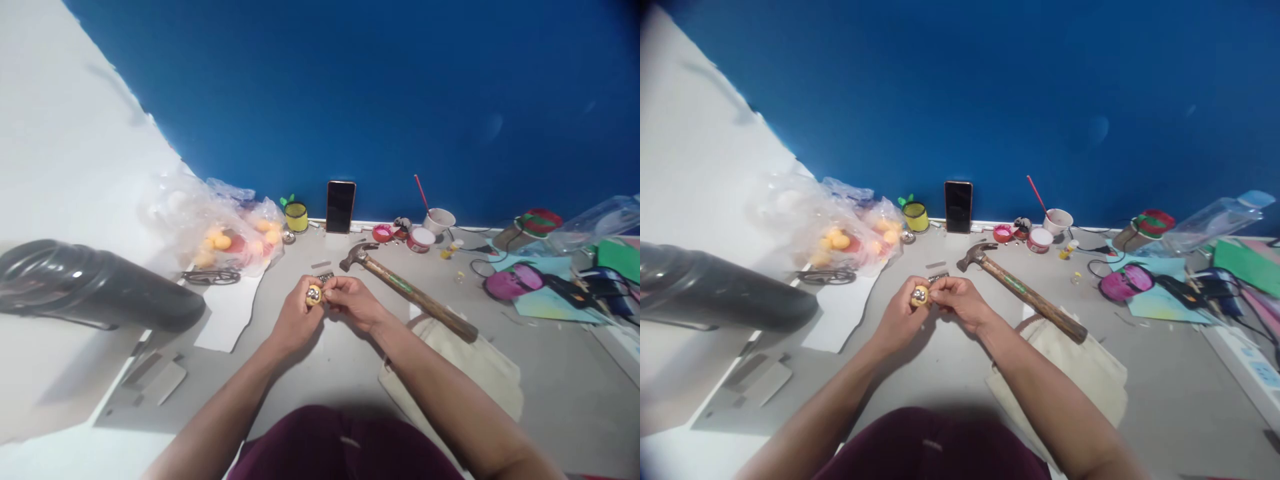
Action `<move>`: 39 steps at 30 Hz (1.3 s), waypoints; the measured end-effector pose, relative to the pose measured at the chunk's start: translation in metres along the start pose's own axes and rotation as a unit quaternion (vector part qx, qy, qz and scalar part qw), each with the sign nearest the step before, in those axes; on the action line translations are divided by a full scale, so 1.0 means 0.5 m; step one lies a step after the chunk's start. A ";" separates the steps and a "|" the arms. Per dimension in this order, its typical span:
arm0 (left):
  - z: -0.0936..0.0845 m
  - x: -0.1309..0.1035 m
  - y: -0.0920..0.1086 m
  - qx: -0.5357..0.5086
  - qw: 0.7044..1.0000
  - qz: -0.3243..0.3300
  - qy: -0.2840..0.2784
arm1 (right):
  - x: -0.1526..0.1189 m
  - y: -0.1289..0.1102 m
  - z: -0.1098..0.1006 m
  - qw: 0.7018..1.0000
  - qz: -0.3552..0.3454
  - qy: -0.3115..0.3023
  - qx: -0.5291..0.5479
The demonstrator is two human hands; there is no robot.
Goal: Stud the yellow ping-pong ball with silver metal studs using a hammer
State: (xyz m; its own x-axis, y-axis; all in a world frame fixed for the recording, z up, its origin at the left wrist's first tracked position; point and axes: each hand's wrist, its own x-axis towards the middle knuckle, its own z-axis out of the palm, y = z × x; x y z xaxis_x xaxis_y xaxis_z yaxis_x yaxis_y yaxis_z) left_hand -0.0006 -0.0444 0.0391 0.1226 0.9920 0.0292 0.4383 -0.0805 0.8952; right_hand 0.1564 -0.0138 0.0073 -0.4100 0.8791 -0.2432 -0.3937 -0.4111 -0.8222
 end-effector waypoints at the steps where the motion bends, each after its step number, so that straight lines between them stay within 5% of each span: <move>1: 0.001 0.000 0.000 -0.001 1.000 0.000 0.002 | 0.000 0.000 0.000 1.000 -0.002 0.001 -0.001; 15: 0.006 -0.002 -0.005 0.033 0.999 0.004 0.016 | 0.003 0.000 -0.004 0.999 -0.026 0.000 -0.045; 29: 0.008 -0.009 -0.009 0.007 1.000 -0.015 -0.008 | -0.004 -0.015 -0.009 0.999 0.027 -0.018 -0.030; 39: 0.017 -0.015 -0.003 0.037 0.999 0.007 0.036 | -0.015 -0.029 0.002 0.998 0.052 -0.022 -0.026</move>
State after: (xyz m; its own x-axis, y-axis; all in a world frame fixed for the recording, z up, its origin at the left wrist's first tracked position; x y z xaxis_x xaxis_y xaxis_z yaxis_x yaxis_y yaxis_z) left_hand 0.0053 -0.0527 0.0336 0.0660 0.9950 0.0753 0.5016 -0.0983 0.8595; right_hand 0.1645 -0.0148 0.0215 -0.4829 0.8205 -0.3060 -0.3048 -0.4851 -0.8197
